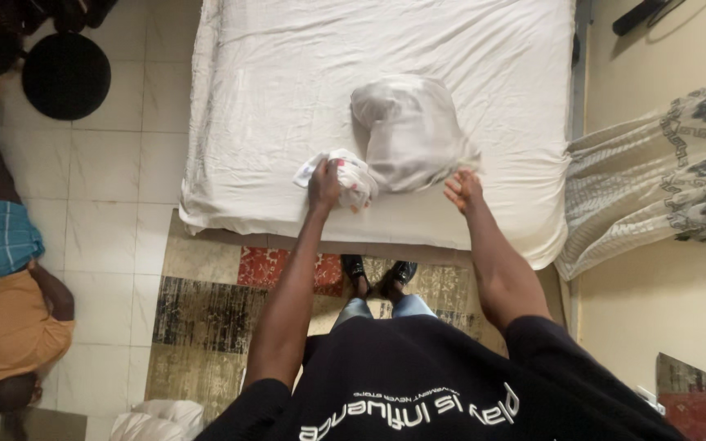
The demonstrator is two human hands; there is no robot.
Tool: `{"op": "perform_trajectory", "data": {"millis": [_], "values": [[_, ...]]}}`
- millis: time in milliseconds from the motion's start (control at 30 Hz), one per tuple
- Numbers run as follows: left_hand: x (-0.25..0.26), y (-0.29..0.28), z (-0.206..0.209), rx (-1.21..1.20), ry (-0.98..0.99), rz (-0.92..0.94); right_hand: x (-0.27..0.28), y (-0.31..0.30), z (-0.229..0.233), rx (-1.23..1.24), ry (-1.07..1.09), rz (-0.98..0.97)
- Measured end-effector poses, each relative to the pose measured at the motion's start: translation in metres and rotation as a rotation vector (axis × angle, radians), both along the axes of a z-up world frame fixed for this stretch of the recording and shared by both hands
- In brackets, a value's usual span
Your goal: The person folds floral and plain pillowcases by hand on a bed and then places them onto a shelf.
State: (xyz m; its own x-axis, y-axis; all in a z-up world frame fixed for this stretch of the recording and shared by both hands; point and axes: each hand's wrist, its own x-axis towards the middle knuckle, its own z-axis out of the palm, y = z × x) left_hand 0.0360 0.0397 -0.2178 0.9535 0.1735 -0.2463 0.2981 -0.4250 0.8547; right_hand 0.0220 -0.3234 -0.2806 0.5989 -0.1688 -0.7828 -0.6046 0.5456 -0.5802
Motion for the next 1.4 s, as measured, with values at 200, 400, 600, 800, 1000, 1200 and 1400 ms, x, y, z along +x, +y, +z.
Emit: {"op": "perform_trajectory", "data": {"millis": [200,400,600,800,1000,1200,1400], "values": [[-0.011,-0.01,0.016,-0.138,0.31,0.028,-0.023,0.041,-0.02,-0.193,-0.022,0.602],[-0.014,-0.008,0.075,-0.493,0.171,0.034,-0.045,0.11,-0.016,-0.382,-0.252,1.05],[-0.033,-0.005,0.161,-0.826,0.202,-0.037,-0.061,0.169,-0.024,-0.578,-0.387,1.015],[-0.037,0.018,0.171,-0.449,0.164,-0.123,-0.045,0.139,-0.013,-0.474,-0.382,0.375],[-0.024,0.079,0.158,0.441,0.216,-0.127,0.027,0.046,0.087,-0.898,-0.769,0.558],[-0.015,0.099,0.142,0.76,-0.354,0.073,0.055,0.002,0.147,-1.521,-0.747,0.874],[0.021,0.13,0.174,0.752,-0.353,0.218,0.081,-0.026,0.121,-1.207,-0.268,0.893]]}}
